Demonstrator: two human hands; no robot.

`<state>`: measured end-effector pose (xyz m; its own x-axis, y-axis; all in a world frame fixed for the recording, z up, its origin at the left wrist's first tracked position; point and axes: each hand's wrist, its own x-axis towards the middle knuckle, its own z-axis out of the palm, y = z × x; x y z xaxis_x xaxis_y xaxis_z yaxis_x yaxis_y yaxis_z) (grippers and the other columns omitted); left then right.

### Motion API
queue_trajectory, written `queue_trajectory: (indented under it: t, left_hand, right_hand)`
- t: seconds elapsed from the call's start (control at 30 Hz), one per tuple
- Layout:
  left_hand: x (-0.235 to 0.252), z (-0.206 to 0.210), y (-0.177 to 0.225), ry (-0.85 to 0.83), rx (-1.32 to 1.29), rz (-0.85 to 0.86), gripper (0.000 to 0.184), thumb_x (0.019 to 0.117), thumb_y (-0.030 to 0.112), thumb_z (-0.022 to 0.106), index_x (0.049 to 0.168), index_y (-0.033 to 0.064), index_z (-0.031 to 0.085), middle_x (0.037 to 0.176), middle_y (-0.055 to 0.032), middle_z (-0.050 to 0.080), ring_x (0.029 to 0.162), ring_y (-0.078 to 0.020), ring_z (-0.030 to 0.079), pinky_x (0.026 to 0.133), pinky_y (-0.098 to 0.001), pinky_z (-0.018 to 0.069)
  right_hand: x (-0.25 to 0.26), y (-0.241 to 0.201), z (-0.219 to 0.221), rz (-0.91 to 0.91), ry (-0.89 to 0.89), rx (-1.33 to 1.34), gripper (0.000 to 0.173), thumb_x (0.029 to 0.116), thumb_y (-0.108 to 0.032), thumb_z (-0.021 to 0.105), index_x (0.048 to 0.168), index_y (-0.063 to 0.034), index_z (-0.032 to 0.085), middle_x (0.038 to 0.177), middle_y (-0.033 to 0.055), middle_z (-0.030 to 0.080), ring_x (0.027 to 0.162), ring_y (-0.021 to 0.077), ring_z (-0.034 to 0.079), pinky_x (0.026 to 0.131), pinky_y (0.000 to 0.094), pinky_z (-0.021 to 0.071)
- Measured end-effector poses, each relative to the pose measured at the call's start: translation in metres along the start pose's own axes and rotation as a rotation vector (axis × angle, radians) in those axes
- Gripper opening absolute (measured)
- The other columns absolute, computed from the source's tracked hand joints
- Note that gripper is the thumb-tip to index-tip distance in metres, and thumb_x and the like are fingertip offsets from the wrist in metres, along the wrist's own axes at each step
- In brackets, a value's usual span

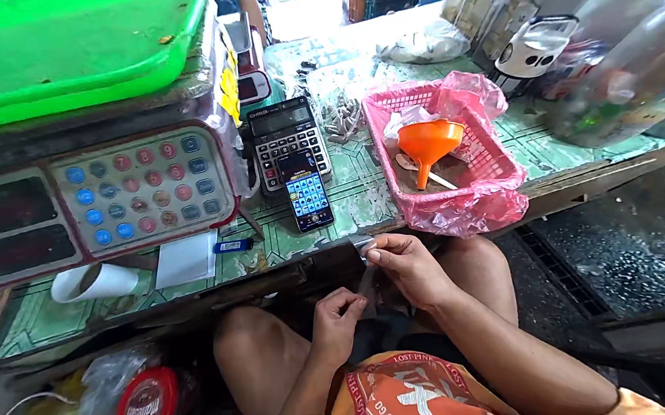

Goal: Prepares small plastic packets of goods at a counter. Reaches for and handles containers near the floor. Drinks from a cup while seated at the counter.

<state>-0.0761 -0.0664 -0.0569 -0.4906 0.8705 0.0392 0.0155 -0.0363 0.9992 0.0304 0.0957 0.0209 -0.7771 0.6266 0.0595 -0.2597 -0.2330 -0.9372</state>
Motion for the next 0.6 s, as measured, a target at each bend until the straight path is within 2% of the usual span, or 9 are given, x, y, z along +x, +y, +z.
queue_trajectory:
  t: [0.1, 0.2, 0.43, 0.53, 0.6]
  left_hand:
    - [0.004, -0.002, -0.007, 0.003, 0.055, 0.001, 0.005, 0.0897, 0.007, 0.074, 0.091, 0.0055, 0.079, 0.090, -0.0034, 0.073, 0.084, -0.0111, 0.070, 0.077, -0.0261, 0.0602]
    - [0.003, -0.003, -0.011, 0.013, 0.098, -0.018, 0.001, 0.0854, 0.007, 0.078, 0.087, 0.0068, 0.078, 0.087, -0.0023, 0.073, 0.085, -0.0102, 0.070, 0.078, -0.0249, 0.0599]
    - [0.004, -0.003, -0.014, -0.007, 0.124, -0.003, 0.008, 0.0910, 0.007, 0.072, 0.090, 0.0054, 0.079, 0.089, -0.0021, 0.073, 0.086, -0.0088, 0.070, 0.080, -0.0241, 0.0594]
    - [0.006, -0.004, -0.015, 0.003, 0.116, 0.012, 0.009, 0.0909, 0.005, 0.071, 0.094, 0.0049, 0.079, 0.093, -0.0033, 0.074, 0.088, -0.0104, 0.070, 0.082, -0.0257, 0.0604]
    - [0.004, -0.006, -0.014, -0.009, 0.107, -0.043, 0.012, 0.0908, 0.004, 0.071, 0.099, 0.0056, 0.080, 0.097, -0.0033, 0.074, 0.092, -0.0107, 0.070, 0.084, -0.0266, 0.0602]
  right_hand:
    - [0.007, 0.001, -0.003, -0.026, 0.012, -0.010, 0.013, 0.0973, -0.009, 0.066, 0.096, -0.0015, 0.077, 0.090, 0.0038, 0.073, 0.082, 0.0086, 0.066, 0.079, 0.0262, 0.0565]
    - [0.010, 0.003, -0.003, -0.040, 0.007, -0.022, 0.014, 0.0974, -0.008, 0.066, 0.097, -0.0011, 0.077, 0.089, 0.0039, 0.072, 0.081, 0.0083, 0.065, 0.077, 0.0257, 0.0559]
    - [0.016, -0.001, -0.001, -0.073, 0.009, -0.024, 0.012, 0.0962, -0.006, 0.066, 0.096, -0.0008, 0.077, 0.091, 0.0051, 0.074, 0.084, 0.0082, 0.067, 0.079, 0.0252, 0.0570]
    - [0.018, -0.001, -0.001, -0.098, 0.010, -0.047, 0.011, 0.0959, -0.006, 0.067, 0.095, -0.0006, 0.076, 0.090, 0.0050, 0.073, 0.083, 0.0082, 0.067, 0.078, 0.0249, 0.0565]
    - [0.019, 0.002, -0.002, -0.120, 0.016, -0.076, 0.009, 0.0954, -0.007, 0.069, 0.095, -0.0010, 0.075, 0.088, 0.0047, 0.072, 0.080, 0.0086, 0.066, 0.075, 0.0252, 0.0566]
